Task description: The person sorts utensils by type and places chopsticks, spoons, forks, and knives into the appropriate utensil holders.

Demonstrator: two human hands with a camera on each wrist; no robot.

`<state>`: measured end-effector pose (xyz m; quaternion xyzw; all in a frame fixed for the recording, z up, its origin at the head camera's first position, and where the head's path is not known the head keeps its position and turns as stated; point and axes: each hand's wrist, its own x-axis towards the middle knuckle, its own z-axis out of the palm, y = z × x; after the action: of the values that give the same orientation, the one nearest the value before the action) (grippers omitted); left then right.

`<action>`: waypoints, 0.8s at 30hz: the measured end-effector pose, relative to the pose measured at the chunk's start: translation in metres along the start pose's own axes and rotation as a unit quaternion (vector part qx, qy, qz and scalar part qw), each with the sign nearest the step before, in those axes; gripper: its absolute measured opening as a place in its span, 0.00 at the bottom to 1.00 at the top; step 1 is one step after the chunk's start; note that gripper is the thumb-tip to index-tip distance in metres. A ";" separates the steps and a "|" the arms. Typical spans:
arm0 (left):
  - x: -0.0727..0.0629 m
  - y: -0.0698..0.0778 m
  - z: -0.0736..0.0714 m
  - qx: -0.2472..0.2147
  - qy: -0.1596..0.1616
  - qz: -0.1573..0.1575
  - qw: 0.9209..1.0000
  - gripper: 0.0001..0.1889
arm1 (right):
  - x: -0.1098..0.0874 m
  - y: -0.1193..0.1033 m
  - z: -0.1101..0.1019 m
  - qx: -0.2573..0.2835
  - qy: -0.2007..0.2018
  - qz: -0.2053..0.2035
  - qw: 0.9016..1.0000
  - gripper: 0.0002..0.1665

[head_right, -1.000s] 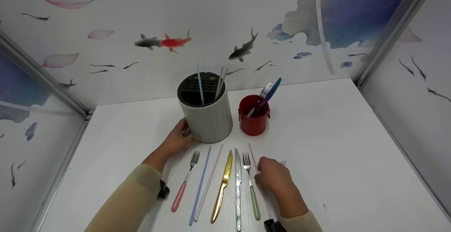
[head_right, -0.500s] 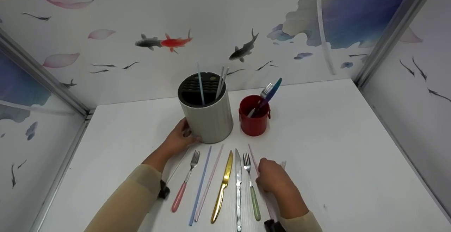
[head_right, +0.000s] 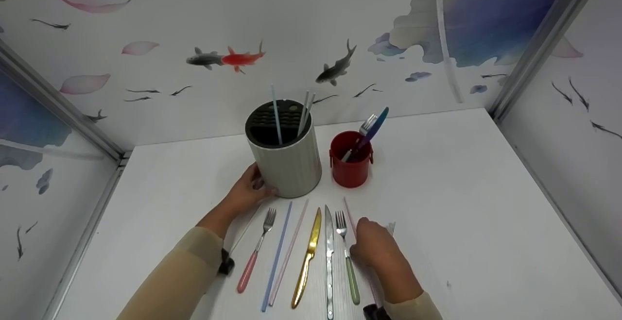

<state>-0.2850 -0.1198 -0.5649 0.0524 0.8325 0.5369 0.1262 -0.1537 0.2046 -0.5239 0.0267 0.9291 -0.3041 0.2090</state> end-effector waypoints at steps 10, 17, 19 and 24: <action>0.000 0.003 -0.001 0.018 -0.001 0.002 1.000 0.57 | 0.002 0.004 -0.001 0.014 0.003 0.004 1.000 0.16; 0.001 0.007 0.002 0.011 0.005 0.009 1.000 0.60 | 0.002 0.007 -0.003 0.018 0.001 -0.001 1.000 0.14; 0.001 0.008 0.002 0.011 0.011 0.005 1.000 0.61 | 0.002 0.007 -0.003 0.022 0.000 0.000 1.000 0.14; 0.000 0.010 0.002 0.008 0.015 -0.001 1.000 0.60 | 0.002 0.008 -0.003 0.027 -0.003 -0.003 1.000 0.15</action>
<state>-0.2846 -0.1138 -0.5562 0.0450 0.8388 0.5305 0.1140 -0.1558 0.2127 -0.5269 0.0290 0.9198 -0.3299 0.2105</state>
